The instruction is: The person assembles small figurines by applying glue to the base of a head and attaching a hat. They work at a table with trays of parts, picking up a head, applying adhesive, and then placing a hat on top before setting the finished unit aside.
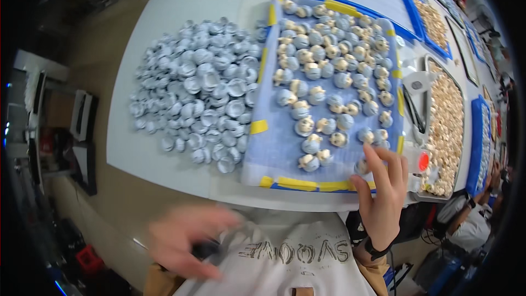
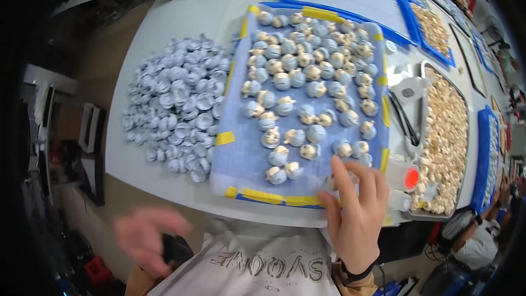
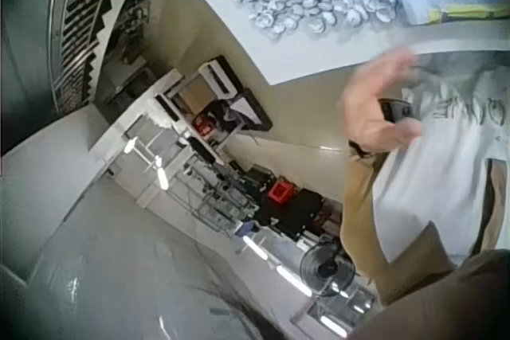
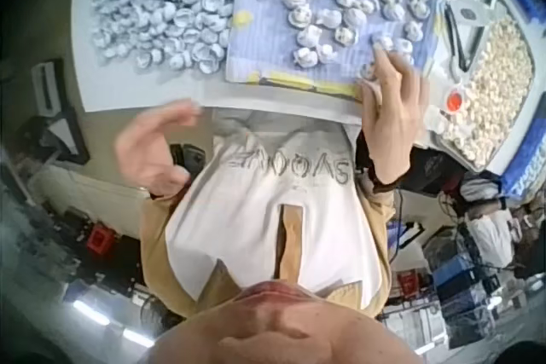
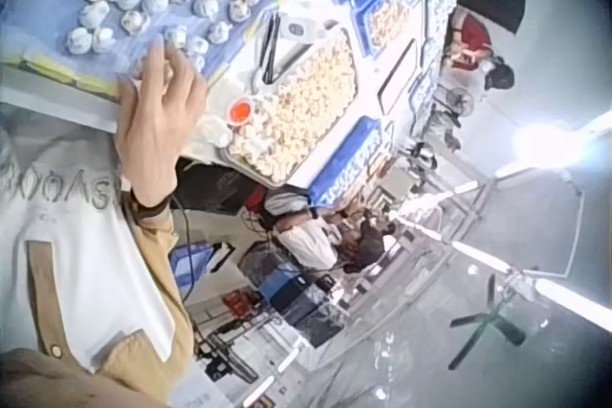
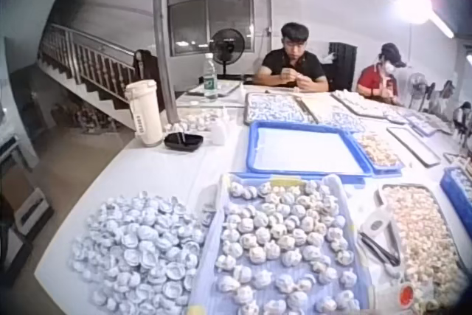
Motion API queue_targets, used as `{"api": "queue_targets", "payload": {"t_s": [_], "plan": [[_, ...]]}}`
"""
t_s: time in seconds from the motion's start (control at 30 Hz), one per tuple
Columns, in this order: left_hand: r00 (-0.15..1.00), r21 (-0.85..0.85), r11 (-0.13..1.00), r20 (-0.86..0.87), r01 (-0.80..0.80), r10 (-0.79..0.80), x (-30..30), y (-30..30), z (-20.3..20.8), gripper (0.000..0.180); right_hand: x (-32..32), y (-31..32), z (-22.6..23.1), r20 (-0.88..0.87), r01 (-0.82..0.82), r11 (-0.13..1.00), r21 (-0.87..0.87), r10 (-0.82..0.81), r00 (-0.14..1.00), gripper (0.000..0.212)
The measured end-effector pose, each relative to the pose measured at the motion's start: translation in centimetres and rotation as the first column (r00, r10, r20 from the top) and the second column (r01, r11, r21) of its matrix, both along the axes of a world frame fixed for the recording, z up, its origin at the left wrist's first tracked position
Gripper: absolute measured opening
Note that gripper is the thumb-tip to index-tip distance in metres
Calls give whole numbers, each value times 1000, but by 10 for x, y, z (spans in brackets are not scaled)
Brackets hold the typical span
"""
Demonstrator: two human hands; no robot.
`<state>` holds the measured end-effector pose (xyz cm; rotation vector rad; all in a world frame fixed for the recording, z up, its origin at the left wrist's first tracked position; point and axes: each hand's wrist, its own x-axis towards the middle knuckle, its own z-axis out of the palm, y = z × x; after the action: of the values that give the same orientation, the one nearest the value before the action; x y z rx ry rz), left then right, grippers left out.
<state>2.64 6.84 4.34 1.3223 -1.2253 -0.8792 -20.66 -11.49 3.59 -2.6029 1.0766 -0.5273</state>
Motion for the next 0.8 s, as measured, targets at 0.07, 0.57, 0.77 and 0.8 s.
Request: {"api": "queue_targets", "payload": {"t_s": [0.07, 0.57, 0.77, 0.8], "plan": [[736, -46, 826, 429, -561, 524, 16, 19, -5, 100, 7, -1, -2, 3, -3, 999, -36, 3, 1000, 53], [568, 137, 893, 809, -428, 148, 151, 28, -49, 86, -10, 19, 4, 260, -114, 990, 85, 88, 962, 36], [512, -14, 908, 822, -418, 249, 151, 17, -59, 65, -9, 20, 0, 264, -122, 986, 113, 89, 961, 33], [524, -11, 909, 814, -416, 249, 152, 19, -63, 63, -8, 21, -1, 266, -123, 985, 120, 87, 960, 32]]}}
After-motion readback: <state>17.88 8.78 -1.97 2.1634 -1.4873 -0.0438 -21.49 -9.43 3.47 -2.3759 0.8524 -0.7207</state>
